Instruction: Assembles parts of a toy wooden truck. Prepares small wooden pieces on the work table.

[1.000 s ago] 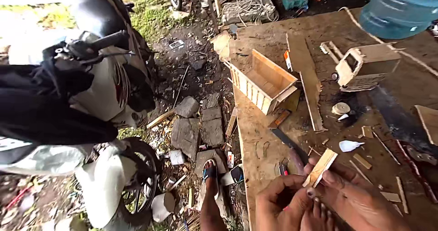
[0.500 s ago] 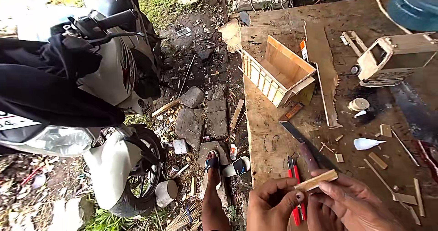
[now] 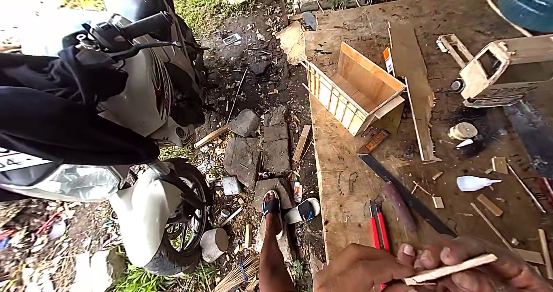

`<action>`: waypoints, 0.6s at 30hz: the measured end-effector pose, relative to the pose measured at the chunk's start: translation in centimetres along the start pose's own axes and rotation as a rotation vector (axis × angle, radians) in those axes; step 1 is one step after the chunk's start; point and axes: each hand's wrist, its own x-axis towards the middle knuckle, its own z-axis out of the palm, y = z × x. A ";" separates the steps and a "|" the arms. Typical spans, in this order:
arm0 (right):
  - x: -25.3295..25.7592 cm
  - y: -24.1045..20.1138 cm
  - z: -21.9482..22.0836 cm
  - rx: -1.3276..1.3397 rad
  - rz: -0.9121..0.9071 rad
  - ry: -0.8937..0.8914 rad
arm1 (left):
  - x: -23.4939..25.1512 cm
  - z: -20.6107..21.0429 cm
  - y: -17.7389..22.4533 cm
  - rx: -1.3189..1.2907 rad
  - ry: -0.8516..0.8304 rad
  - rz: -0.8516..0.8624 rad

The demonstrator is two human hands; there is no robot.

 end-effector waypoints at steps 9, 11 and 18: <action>-0.1 -0.3 -0.2 0.012 -0.010 -0.057 | 0.2 0.6 -0.4 0.002 0.011 0.087; -0.2 -0.8 -0.7 -0.076 0.055 -0.052 | 0.4 0.8 -0.8 -0.020 0.017 0.114; -1.9 1.0 -10.2 -0.646 0.249 1.095 | 1.3 1.0 -0.3 -0.029 0.027 0.164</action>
